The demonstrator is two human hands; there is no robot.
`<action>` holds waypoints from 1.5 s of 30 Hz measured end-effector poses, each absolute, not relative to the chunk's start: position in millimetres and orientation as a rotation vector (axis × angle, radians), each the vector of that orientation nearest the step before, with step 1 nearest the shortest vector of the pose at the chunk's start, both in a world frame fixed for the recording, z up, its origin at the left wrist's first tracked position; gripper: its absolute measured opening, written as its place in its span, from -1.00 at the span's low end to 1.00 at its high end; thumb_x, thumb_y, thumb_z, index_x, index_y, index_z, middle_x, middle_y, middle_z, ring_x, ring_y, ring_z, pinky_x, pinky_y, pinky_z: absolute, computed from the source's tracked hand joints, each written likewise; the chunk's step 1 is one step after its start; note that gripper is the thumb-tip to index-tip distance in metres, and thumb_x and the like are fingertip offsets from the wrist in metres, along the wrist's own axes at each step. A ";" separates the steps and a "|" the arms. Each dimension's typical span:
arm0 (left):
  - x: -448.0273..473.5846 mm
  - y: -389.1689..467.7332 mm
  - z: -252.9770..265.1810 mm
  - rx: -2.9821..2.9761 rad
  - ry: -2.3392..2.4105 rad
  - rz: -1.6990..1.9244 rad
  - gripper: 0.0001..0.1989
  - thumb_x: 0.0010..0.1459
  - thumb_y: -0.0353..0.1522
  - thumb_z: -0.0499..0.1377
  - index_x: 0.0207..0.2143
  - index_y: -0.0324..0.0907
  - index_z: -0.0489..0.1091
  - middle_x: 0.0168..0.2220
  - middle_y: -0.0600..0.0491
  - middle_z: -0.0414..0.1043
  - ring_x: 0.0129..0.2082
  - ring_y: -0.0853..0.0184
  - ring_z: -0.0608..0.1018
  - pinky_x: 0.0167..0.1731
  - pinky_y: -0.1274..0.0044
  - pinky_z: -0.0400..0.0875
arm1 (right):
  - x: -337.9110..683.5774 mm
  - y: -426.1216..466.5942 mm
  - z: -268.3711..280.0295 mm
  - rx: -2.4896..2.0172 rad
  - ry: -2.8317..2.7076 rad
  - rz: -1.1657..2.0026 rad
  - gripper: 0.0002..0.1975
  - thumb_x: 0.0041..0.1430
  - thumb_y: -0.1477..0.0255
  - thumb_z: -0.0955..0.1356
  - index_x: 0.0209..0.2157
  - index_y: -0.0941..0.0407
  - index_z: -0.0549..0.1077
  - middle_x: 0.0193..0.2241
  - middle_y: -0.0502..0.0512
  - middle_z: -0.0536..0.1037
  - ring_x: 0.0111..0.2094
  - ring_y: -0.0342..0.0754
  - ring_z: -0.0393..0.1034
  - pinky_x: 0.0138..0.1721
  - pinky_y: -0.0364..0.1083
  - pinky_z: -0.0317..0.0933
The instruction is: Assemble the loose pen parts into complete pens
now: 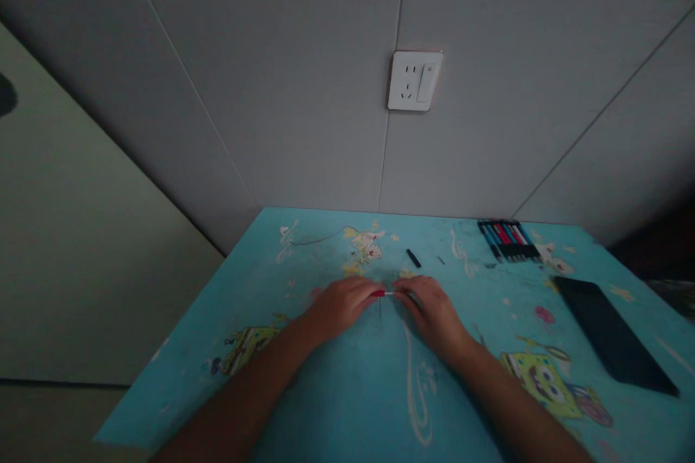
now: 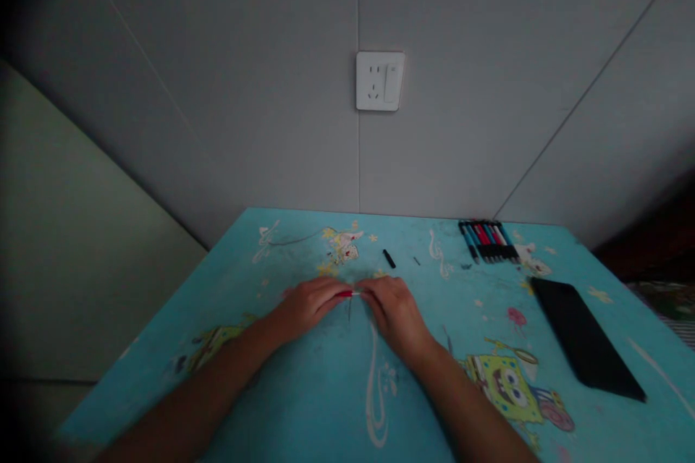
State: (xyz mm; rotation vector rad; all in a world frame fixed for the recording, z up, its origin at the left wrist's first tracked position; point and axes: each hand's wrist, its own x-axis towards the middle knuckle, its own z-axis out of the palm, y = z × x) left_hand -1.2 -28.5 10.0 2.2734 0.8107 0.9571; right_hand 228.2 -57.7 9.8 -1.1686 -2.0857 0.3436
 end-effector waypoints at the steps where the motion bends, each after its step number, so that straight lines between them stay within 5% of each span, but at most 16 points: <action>1: -0.4 -29.4 9.9 2.283 0.824 0.948 -0.73 0.25 -0.38 0.10 -0.03 -0.01 0.46 -0.17 -0.04 0.53 -0.18 0.21 0.54 -0.13 0.43 0.38 | 226.1 -59.1 8.5 -1.186 -2.055 0.362 -0.79 0.31 0.41 0.27 -0.05 0.04 0.43 -0.21 0.13 0.55 -0.16 0.03 0.42 -0.06 0.04 0.27; 7: 3.2 -35.1 7.3 2.134 0.867 0.979 -0.78 0.16 -0.40 0.20 -0.13 -0.04 0.51 -0.25 -0.07 0.51 -0.21 0.17 0.52 -0.11 0.40 0.32 | 220.3 -62.3 4.9 -1.256 -1.899 0.499 -0.76 0.27 0.36 0.32 -0.03 0.03 0.41 -0.28 0.08 0.58 -0.22 0.01 0.47 -0.11 0.01 0.31; 14: 6.4 -38.7 4.5 2.213 0.880 0.997 -0.94 0.17 -0.36 0.21 -0.32 -0.07 0.50 -0.43 0.01 0.42 -0.42 0.30 0.48 -0.34 0.53 0.32 | 210.5 -66.3 9.2 -1.202 -1.994 0.492 -0.79 0.28 0.31 0.32 -0.09 0.02 0.47 -0.29 0.04 0.59 -0.25 -0.03 0.47 -0.13 -0.04 0.30; 22: 2.5 -37.1 8.4 2.613 1.194 0.663 -0.76 0.35 -0.31 -0.07 -0.25 -0.13 0.37 -0.37 0.04 0.45 -0.35 0.32 0.51 -0.33 0.53 0.32 | 248.0 -32.6 1.6 -1.494 -1.897 0.132 -0.74 0.34 0.36 0.21 -0.17 0.14 0.50 -0.26 0.18 0.56 -0.19 0.03 0.42 -0.08 -0.01 0.24; 32: -1.1 -30.2 3.9 2.601 1.296 0.614 -0.72 0.37 -0.26 -0.12 -0.21 -0.12 0.34 -0.32 0.05 0.46 -0.31 0.33 0.52 -0.28 0.54 0.33 | 293.4 -7.7 -11.4 -1.929 -1.842 -0.266 -0.73 0.27 0.41 0.25 -0.09 0.14 0.52 -0.22 0.25 0.52 -0.16 0.10 0.37 -0.06 0.01 0.15; 39: -1.6 -28.7 -1.1 2.614 1.283 0.597 -0.70 0.37 -0.24 -0.10 -0.26 -0.12 0.37 -0.33 0.05 0.46 -0.29 0.34 0.53 -0.25 0.54 0.35 | 295.1 -9.0 -16.4 -1.914 -1.804 -0.101 -0.76 0.27 0.40 0.25 -0.27 0.16 0.54 -0.29 0.26 0.55 -0.22 0.09 0.42 -0.12 0.00 0.19; 45: -4.1 -24.6 -1.2 2.625 1.262 0.626 -0.70 0.36 -0.26 -0.09 -0.15 -0.11 0.42 -0.26 0.02 0.48 -0.22 0.32 0.53 -0.16 0.50 0.38 | 263.3 -32.0 -5.4 -1.499 -1.865 0.301 -0.77 0.31 0.36 0.23 -0.17 0.10 0.49 -0.25 0.13 0.58 -0.24 -0.01 0.46 -0.15 -0.06 0.29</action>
